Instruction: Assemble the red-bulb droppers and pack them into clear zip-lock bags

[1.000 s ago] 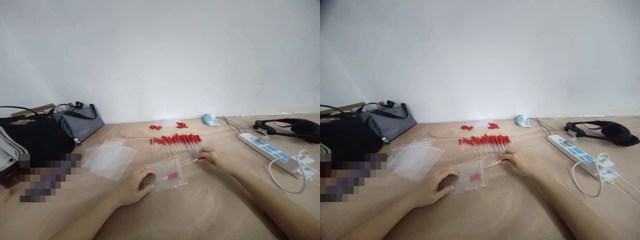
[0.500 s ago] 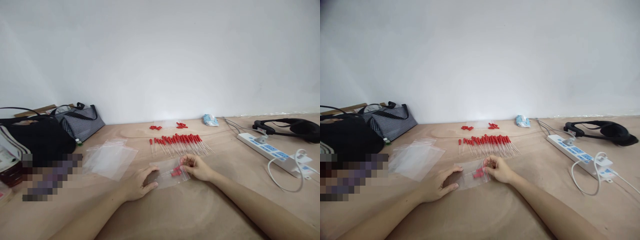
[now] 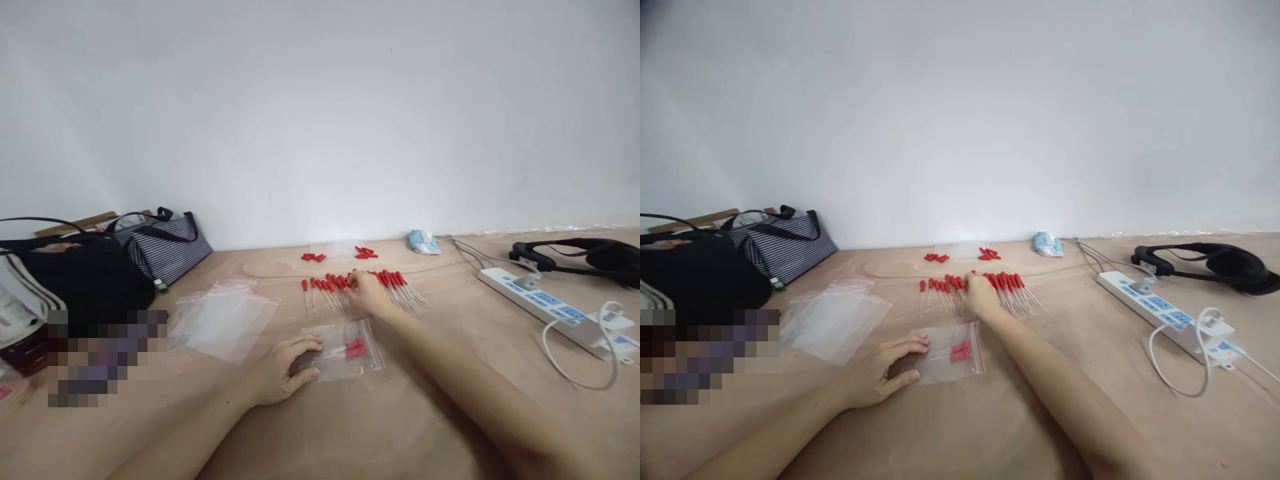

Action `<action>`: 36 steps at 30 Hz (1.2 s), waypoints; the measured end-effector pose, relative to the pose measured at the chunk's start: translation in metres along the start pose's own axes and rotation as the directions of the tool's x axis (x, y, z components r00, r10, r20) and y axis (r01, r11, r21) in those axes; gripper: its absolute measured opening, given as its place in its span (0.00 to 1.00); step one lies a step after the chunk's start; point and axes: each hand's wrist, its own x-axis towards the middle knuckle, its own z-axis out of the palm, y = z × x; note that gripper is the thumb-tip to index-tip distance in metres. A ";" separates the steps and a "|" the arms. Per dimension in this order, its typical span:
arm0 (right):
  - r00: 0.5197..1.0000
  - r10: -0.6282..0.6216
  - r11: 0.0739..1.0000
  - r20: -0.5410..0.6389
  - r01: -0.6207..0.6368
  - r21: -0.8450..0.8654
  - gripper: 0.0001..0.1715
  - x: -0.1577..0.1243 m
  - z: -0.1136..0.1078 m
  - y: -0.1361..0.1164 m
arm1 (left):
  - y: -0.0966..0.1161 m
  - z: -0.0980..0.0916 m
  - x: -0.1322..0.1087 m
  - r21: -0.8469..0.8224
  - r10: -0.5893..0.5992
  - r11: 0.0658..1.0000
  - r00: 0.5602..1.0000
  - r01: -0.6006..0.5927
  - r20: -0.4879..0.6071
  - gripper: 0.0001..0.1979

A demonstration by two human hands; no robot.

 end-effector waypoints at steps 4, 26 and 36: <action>0.995 0.103 0.992 -0.010 -0.104 -0.070 0.13 0.015 0.019 -0.023 | 0.003 -0.001 0.000 -0.010 -0.008 1.000 1.000 0.008 0.006 0.16; 0.935 0.188 0.616 -0.300 0.126 0.777 0.21 -0.021 -0.038 0.056 | 0.004 -0.003 -0.002 -0.010 -0.040 0.999 0.999 0.040 0.020 0.19; 0.944 0.309 0.347 -0.114 0.000 0.938 0.27 -0.077 -0.011 0.071 | 0.006 -0.002 0.000 -0.060 -0.067 0.996 0.998 0.066 -0.008 0.08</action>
